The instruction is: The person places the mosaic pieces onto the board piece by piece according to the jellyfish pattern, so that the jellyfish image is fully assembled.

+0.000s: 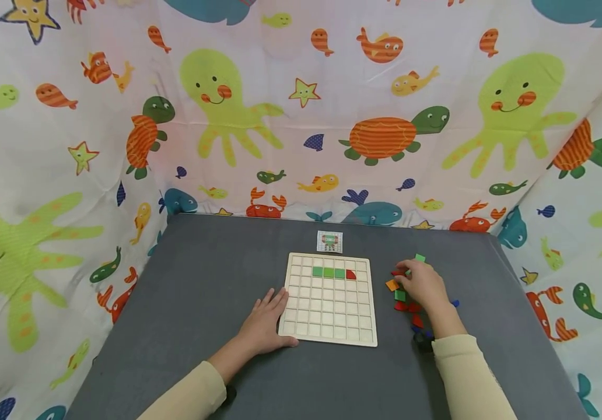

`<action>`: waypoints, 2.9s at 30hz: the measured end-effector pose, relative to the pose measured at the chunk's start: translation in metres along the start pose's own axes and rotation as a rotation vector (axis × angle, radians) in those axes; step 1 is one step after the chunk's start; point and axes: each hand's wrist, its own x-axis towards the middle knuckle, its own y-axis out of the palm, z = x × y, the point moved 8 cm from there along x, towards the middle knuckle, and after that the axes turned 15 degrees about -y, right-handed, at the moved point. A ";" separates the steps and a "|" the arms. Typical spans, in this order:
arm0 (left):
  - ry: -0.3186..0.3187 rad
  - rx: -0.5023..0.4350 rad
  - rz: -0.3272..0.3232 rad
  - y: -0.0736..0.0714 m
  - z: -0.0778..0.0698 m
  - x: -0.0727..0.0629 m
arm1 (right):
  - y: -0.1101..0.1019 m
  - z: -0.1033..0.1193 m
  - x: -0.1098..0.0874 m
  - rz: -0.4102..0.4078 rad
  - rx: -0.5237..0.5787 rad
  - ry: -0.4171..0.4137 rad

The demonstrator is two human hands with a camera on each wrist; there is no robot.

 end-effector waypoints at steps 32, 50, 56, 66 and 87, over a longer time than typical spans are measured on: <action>0.006 0.009 -0.012 -0.001 0.001 0.001 | 0.013 -0.011 0.009 0.038 0.020 0.017; 0.005 0.009 -0.011 -0.002 0.001 0.000 | -0.003 0.027 0.015 -0.030 0.023 -0.122; 0.001 0.006 -0.006 -0.002 0.001 0.000 | -0.001 0.053 0.025 -0.036 0.044 -0.167; -0.003 0.013 -0.004 0.000 0.001 0.000 | 0.006 0.093 0.038 -0.050 0.058 -0.274; 0.014 -0.009 -0.004 -0.005 -0.001 -0.002 | 0.035 0.143 0.065 0.012 0.068 -0.345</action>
